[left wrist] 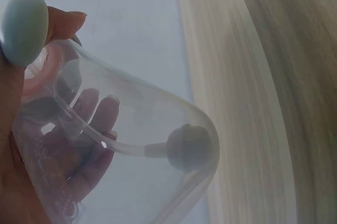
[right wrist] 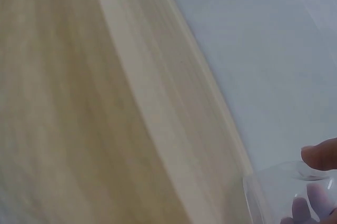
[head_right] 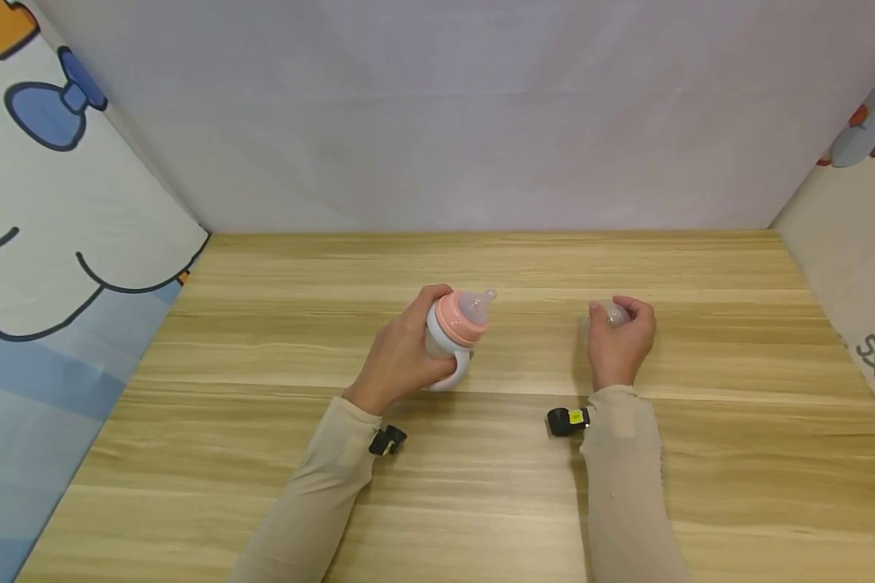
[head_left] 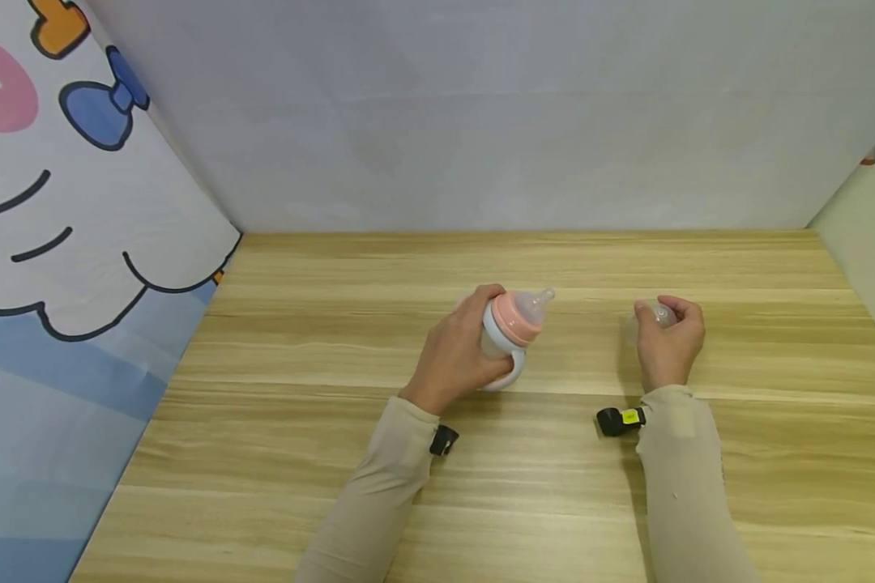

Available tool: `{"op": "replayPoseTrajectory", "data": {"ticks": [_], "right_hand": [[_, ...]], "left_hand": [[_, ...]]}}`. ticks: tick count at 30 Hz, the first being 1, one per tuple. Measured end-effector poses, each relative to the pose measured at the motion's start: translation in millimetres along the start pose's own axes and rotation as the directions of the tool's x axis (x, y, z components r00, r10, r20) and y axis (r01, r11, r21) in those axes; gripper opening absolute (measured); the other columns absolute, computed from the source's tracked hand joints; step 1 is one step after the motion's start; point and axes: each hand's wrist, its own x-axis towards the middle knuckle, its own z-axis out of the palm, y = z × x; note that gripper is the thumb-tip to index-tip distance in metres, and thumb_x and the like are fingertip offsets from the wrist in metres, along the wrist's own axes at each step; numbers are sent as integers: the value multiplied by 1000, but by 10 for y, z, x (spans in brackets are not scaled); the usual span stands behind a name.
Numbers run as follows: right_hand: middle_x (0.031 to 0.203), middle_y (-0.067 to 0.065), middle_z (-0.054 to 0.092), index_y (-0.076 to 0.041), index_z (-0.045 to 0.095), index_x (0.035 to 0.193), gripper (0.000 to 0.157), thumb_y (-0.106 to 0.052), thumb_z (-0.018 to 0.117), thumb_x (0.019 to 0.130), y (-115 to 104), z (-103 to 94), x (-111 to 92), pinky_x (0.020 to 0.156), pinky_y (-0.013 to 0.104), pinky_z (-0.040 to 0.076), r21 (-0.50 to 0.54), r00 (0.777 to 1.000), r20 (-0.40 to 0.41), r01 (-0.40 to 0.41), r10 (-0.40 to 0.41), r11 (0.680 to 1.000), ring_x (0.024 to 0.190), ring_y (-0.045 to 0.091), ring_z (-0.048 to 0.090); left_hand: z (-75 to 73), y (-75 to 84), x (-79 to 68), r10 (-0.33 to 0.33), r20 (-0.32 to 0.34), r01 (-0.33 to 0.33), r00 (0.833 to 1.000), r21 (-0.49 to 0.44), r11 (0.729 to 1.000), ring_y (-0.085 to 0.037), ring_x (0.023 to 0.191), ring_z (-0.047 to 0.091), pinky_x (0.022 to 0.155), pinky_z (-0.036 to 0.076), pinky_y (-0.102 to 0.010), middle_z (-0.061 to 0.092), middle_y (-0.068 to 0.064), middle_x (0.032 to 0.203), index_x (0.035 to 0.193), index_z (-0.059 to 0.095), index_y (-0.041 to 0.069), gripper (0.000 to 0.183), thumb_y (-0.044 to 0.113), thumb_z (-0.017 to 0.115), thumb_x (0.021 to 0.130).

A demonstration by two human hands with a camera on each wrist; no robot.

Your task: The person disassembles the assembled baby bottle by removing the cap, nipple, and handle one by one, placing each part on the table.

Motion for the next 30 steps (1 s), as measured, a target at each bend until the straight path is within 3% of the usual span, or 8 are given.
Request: {"op": "replayPoseTrajectory", "data": {"ticks": [7,13,30], "right_hand": [[136,-2,47,-18,52,124,34,-17,67,94,-6,-9,0,118,37,37,0,1000,2,-9,9,1000,140,20,41],[115,-14,43,-23,49,126,41,-17,71,92,-4,-14,5,115,37,38,4,1000,-9,-8,8,1000,126,12,44],[114,-16,43,-24,47,123,40,-18,71,92,-101,-62,-76,112,28,30,61,997,-7,72,-71,996,120,7,40]], "left_hand": [[3,-3,0,-6,5,6,1000,-9,1000,-23,90,63,74,54,-41,64,-6,119,138,47,17,77,16,83,70],[9,-7,2,-3,0,3,1000,-2,1000,-22,89,63,74,54,-41,64,-5,118,137,47,18,76,16,83,70],[8,2,-9,-13,2,13,1000,-2,1000,-22,89,63,73,53,-40,64,-5,118,137,47,19,77,17,82,69]]}}
